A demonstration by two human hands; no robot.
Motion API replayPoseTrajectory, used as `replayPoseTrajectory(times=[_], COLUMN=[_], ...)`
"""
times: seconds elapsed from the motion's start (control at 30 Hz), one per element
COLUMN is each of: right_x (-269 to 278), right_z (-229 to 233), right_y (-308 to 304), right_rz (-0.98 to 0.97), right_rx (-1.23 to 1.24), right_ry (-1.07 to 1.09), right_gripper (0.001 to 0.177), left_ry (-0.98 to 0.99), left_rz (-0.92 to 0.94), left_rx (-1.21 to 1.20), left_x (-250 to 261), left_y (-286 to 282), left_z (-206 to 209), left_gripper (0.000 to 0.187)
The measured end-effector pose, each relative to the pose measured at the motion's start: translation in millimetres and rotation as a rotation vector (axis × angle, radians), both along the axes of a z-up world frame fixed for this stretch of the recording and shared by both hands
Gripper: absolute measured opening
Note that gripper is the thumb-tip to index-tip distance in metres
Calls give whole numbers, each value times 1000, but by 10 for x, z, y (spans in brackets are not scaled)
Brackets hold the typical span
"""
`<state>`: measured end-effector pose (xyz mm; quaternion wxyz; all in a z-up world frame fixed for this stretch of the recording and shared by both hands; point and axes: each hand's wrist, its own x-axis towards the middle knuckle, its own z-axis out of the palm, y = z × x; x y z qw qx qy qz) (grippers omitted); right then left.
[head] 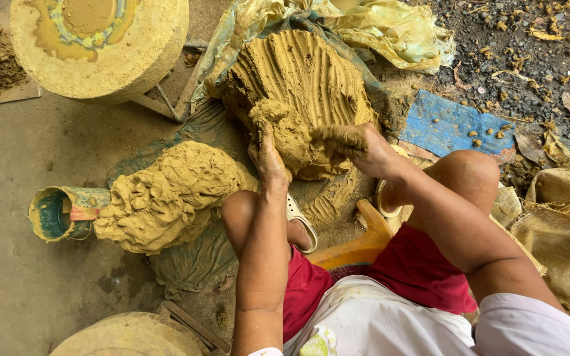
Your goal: The person kneads and folds pieces of clay by hand on a low workspace, pulling sections from a larger mass and pressing them together repeatedly.
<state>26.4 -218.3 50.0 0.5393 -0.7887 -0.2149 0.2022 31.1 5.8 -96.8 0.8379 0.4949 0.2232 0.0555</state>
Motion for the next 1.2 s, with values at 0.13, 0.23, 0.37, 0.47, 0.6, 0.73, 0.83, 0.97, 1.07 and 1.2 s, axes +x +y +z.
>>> replayPoseTrajectory(times=[0.13, 0.23, 0.37, 0.47, 0.6, 0.73, 0.83, 0.97, 1.07, 1.2], right_x=[34, 97, 291, 430, 437, 37, -62, 74, 147, 151], right_z=[-82, -132, -93, -26, -21, -193, -147, -3, 41, -51], right_y=[-254, -498, -758, -861, -683, -27, 320, 93, -83, -35], right_rz=[243, 291, 254, -373, -616, -125, -109, -92, -74, -68], right_rx=[13, 26, -453, -690, -453, 297, 957, 1052, 831, 210], right_ry=[-56, -97, -71, -216, -592, 180, 483, 455, 304, -39], right_gripper=[44, 62, 45, 48, 96, 108, 112, 115, 120, 124], left_ry=[-42, -71, -159, -163, -181, -217, -365, -589, -552, -569], left_rz=[21, 34, 41, -8, -35, -120, -194, -423, -358, -351], left_rx=[13, -14, -172, -220, -94, -163, 57, 65, -131, 165], left_x=[-32, -69, -121, -138, -127, -274, -248, -213, -226, -349], left_y=[87, 79, 46, 59, -39, -154, -193, 132, 281, 60], left_z=[52, 212, 425, 514, 572, 548, 570, 714, 852, 793], left_gripper=[89, 85, 77, 82, 95, 106, 114, 120, 120, 100])
